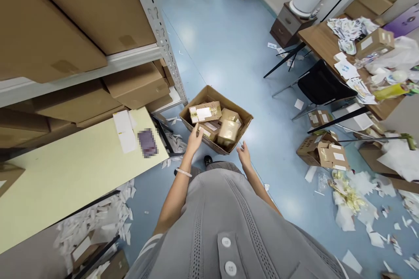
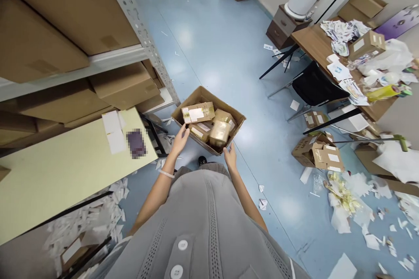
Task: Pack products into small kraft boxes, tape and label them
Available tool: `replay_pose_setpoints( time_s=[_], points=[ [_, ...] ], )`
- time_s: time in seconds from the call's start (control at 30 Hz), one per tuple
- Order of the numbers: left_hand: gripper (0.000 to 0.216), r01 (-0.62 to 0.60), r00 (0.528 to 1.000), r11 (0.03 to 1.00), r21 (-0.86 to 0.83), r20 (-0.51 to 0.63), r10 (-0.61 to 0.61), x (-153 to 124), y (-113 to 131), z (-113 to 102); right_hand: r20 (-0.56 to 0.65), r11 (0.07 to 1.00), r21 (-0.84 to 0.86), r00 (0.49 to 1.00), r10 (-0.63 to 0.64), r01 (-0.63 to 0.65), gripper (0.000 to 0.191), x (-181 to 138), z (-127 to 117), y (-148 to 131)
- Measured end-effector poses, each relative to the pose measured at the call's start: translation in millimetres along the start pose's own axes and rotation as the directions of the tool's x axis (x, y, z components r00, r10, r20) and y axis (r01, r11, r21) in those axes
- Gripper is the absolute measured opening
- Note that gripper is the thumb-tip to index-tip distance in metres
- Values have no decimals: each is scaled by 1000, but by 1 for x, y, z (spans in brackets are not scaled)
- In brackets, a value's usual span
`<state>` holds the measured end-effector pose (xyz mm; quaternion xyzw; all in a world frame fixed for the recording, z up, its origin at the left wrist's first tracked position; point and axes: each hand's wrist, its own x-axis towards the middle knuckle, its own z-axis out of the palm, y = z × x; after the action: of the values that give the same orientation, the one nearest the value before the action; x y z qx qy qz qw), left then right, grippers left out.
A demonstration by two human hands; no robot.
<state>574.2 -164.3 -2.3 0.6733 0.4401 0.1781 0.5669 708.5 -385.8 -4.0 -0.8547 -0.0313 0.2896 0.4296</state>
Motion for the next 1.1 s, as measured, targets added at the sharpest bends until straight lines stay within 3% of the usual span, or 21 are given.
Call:
replay_pose_setpoints(
  time_s=[0.2,0.4,0.5,0.6,0.67,0.73,0.93,1.1],
  points=[
    [59,77,955,987,-140,-274,-114,-51,-30,-76,98,988,-19,984,-150,152,78,3,18,-23],
    [54,74,811,962,-264,-545,-212,-112,-42,-141,266,953,-45,923,-279,301,80,-5,67,-64],
    [54,33,733,958,-286,-644,-218,-145,-44,-166,413,922,-5,840,-351,388,82,-25,103,-96],
    [55,15,659,955,-297,-715,-233,-175,-47,-193,538,870,80,714,-448,487,80,-53,145,-129],
    [55,9,615,954,-298,-751,-241,-193,-53,-216,587,825,127,628,-511,551,76,-73,176,-148],
    [55,-2,575,954,-299,-781,-244,-210,-62,-244,600,789,165,575,-556,591,72,-93,208,-162],
    [58,-46,425,956,-289,-872,-243,-265,-102,-355,641,749,239,479,-600,619,73,-168,315,-189],
    [60,-52,264,971,-232,-941,-211,-311,-133,-469,678,659,340,311,-666,671,71,-262,402,-237]
  ],
)
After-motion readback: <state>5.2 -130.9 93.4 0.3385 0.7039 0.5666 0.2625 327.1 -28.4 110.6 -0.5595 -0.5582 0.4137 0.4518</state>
